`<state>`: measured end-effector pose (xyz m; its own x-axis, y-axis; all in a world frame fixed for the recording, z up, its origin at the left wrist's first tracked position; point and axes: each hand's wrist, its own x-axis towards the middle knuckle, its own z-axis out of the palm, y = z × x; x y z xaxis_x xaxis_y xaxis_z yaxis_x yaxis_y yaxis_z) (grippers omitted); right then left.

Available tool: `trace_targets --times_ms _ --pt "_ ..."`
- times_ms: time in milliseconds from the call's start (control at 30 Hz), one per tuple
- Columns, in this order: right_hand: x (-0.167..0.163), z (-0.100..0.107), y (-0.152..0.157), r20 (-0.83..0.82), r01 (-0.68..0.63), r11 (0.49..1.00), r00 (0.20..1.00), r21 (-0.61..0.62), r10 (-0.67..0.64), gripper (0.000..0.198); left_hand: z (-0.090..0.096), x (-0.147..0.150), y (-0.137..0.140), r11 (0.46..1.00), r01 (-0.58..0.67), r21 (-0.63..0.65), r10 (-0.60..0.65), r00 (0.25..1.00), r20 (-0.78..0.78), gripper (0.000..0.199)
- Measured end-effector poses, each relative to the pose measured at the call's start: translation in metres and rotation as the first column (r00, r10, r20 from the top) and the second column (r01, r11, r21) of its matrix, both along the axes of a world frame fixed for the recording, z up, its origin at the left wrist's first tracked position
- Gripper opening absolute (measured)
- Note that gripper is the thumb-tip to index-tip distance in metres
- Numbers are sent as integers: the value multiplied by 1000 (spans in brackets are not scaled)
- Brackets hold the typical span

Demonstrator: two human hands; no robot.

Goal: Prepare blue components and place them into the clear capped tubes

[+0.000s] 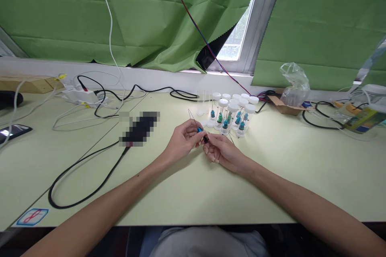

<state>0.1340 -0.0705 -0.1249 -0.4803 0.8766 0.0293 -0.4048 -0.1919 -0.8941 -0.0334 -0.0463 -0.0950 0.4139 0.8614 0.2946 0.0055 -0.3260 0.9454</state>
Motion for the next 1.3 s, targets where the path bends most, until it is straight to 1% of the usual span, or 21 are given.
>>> trace_targets --times_ms 200,433,700,1300 --pt "0 -1 1 22 -15 1000 1000 -8 15 37 -1 0 0 1000 21 15 -21 1000 -1 21" --pt "-1 0 -2 43 -21 1000 999 -11 21 40 -3 -2 1 999 41 14 -41 999 -20 20" --pt "-2 -2 -2 78 -14 1000 997 -4 14 45 -2 -1 0 999 31 -10 -31 999 -29 23" --pt "-2 -1 -3 126 21 1000 992 8 -22 48 -2 -1 0 1000 13 18 -12 998 -63 25"
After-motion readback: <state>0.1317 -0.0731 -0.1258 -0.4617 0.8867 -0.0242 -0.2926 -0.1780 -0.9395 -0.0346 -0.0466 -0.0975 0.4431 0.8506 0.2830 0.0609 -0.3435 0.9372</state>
